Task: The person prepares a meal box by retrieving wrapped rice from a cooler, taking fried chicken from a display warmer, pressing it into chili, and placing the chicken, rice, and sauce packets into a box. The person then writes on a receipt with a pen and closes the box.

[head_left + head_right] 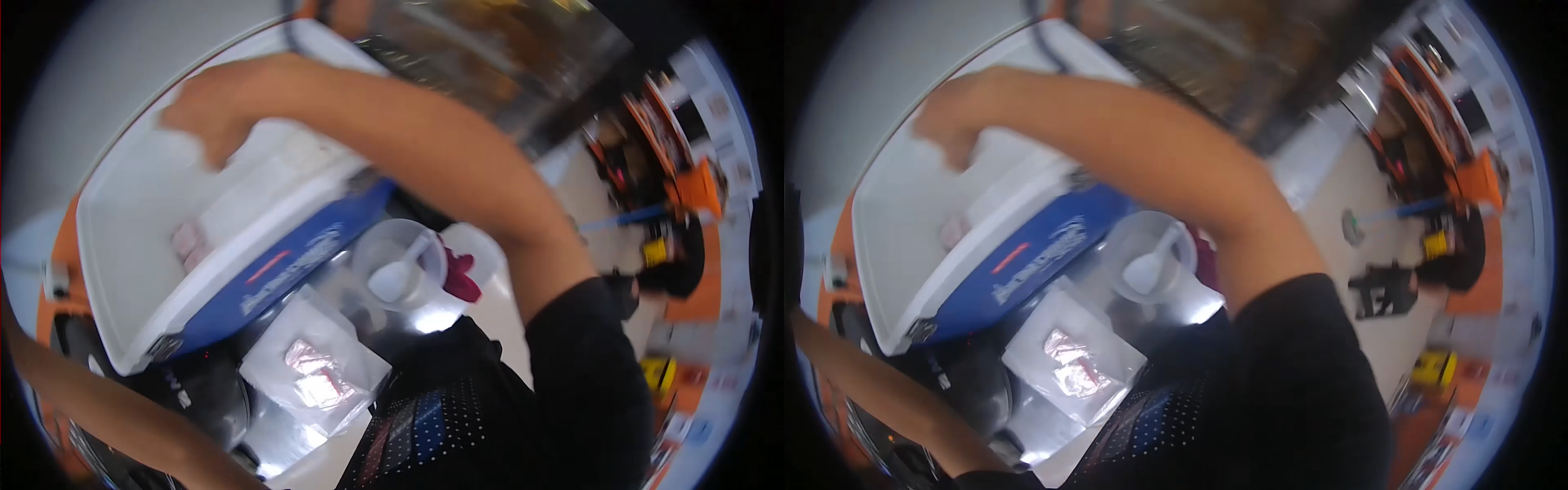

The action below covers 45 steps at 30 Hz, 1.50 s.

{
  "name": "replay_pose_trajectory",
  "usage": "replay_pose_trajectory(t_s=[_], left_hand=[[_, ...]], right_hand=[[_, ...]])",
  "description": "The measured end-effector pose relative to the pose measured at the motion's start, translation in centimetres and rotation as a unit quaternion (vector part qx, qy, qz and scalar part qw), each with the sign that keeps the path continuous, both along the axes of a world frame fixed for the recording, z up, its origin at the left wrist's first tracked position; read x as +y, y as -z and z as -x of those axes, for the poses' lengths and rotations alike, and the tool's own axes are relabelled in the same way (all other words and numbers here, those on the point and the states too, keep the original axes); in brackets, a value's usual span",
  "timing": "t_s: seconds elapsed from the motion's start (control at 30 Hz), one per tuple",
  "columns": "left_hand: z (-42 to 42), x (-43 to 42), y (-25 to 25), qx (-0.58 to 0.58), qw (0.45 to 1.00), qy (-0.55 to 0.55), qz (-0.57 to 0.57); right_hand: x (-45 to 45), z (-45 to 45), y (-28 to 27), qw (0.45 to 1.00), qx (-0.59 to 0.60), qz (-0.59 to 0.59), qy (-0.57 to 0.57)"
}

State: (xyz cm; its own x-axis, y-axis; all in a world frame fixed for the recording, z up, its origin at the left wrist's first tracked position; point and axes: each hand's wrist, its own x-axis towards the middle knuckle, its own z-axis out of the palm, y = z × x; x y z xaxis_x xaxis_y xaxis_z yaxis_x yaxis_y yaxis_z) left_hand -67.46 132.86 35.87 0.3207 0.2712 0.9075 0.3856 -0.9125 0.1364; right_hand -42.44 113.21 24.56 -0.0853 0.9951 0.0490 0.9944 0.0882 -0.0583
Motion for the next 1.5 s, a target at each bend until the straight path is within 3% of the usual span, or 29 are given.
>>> replay_pose_trajectory(t_s=[0.07, 0.13, 0.17, 0.23, 0.3, 0.37, 0.43, 0.53, 0.57, 0.6, 0.63, 0.67, 0.7, 0.77, 0.8, 0.83, 0.87, 0.9, 0.97, 1.03, 1.13, 1.17, 1.27, 1.37, 1.5], left_hand=[[0.0, -6.0, 0.6, -0.071, 0.969, -0.069, 0.226], [2.8, -8.0, 5.3, -0.066, 0.979, -0.103, 0.164], [4.8, -6.2, 9.7, -0.038, 0.994, -0.098, -0.015], [7.0, -4.6, 12.8, 0.004, 0.993, -0.023, -0.118], [7.6, -6.6, 14.8, 0.032, 0.987, -0.016, -0.156], [7.5, -9.7, 16.1, 0.042, 0.986, -0.054, -0.150], [7.6, -12.5, 17.2, 0.062, 0.986, -0.067, -0.139], [7.5, -17.0, 19.4, 0.095, 0.985, -0.081, -0.121], [7.5, -18.7, 20.5, 0.103, 0.981, -0.109, -0.124], [7.6, -20.1, 23.0, 0.052, 0.992, -0.106, -0.040], [6.4, -24.7, 24.3, 0.033, 0.987, -0.145, -0.057], [6.0, -27.5, 26.9, 0.013, 0.992, -0.119, -0.038], [2.9, -34.2, 28.8, -0.090, 0.987, -0.083, 0.108], [-1.1, -40.6, 34.7, -0.110, 0.990, 0.021, 0.088], [-4.0, -46.0, 37.0, -0.063, 0.990, -0.005, 0.127], [-7.6, -52.1, 38.7, -0.073, 0.942, 0.055, 0.324], [-9.8, -56.9, 39.5, 0.039, 0.892, 0.117, 0.435], [-13.0, -62.1, 39.2, 0.060, 0.760, 0.360, 0.538], [-15.6, -67.0, 39.3, 0.303, 0.715, 0.412, 0.477], [-17.6, -70.0, 40.1, 0.365, 0.612, 0.439, 0.547], [-20.5, -74.1, 40.4, 0.378, 0.485, 0.418, 0.669], [-21.8, -75.1, 40.4, 0.369, 0.446, 0.404, 0.708], [-24.7, -75.9, 43.0, 0.381, 0.377, 0.387, 0.751], [-30.1, -77.6, 43.8, 0.425, 0.378, 0.366, 0.736], [-39.0, -80.4, 44.1, 0.493, 0.384, 0.358, 0.694]], right_hand=[[-6.2, 2.3, -0.3, 0.972, 0.128, -0.197, -0.004], [-14.0, 5.5, 1.1, 0.904, 0.307, -0.298, -0.012], [-18.1, 7.1, 2.7, 0.882, 0.377, -0.283, 0.013], [-25.5, 9.9, 7.2, 0.831, 0.487, -0.262, 0.062], [-32.8, 12.4, 12.2, 0.783, 0.564, -0.193, 0.174], [-38.9, 14.4, 18.3, 0.690, 0.630, -0.207, 0.290], [-44.0, 15.6, 25.0, 0.612, 0.640, -0.231, 0.402], [-50.0, 15.2, 25.8, 0.511, 0.684, -0.184, 0.488], [-51.6, 14.4, 26.3, 0.508, 0.683, -0.201, 0.484], [-52.8, 13.5, 27.4, 0.504, 0.684, -0.218, 0.480], [-54.1, 12.6, 28.1, 0.501, 0.683, -0.235, 0.477], [-55.5, 11.7, 28.6, 0.488, 0.691, -0.259, 0.466], [-56.8, 10.7, 29.1, 0.475, 0.698, -0.282, 0.455], [-58.9, 8.6, 30.3, 0.461, 0.705, -0.313, 0.439], [-60.6, 7.3, 30.5, 0.466, 0.698, -0.330, 0.433], [-62.5, 6.2, 30.8, 0.471, 0.690, -0.346, 0.427], [-64.3, 5.8, 30.9, 0.472, 0.688, -0.359, 0.419], [-66.3, 5.0, 31.3, 0.444, 0.712, -0.353, 0.413], [-69.9, 3.7, 30.5, 0.485, 0.682, -0.296, 0.460], [-73.3, 1.3, 30.7, 0.544, 0.636, -0.292, 0.464], [-76.3, -1.8, 31.7, 0.518, 0.681, -0.250, 0.454], [-76.7, -2.9, 32.4, 0.532, 0.675, -0.239, 0.451], [-76.8, -5.6, 34.0, 0.556, 0.668, -0.221, 0.443], [-77.6, -8.6, 34.1, 0.536, 0.684, -0.237, 0.435], [-80.1, -13.7, 36.1, 0.363, 0.758, -0.284, 0.462]])
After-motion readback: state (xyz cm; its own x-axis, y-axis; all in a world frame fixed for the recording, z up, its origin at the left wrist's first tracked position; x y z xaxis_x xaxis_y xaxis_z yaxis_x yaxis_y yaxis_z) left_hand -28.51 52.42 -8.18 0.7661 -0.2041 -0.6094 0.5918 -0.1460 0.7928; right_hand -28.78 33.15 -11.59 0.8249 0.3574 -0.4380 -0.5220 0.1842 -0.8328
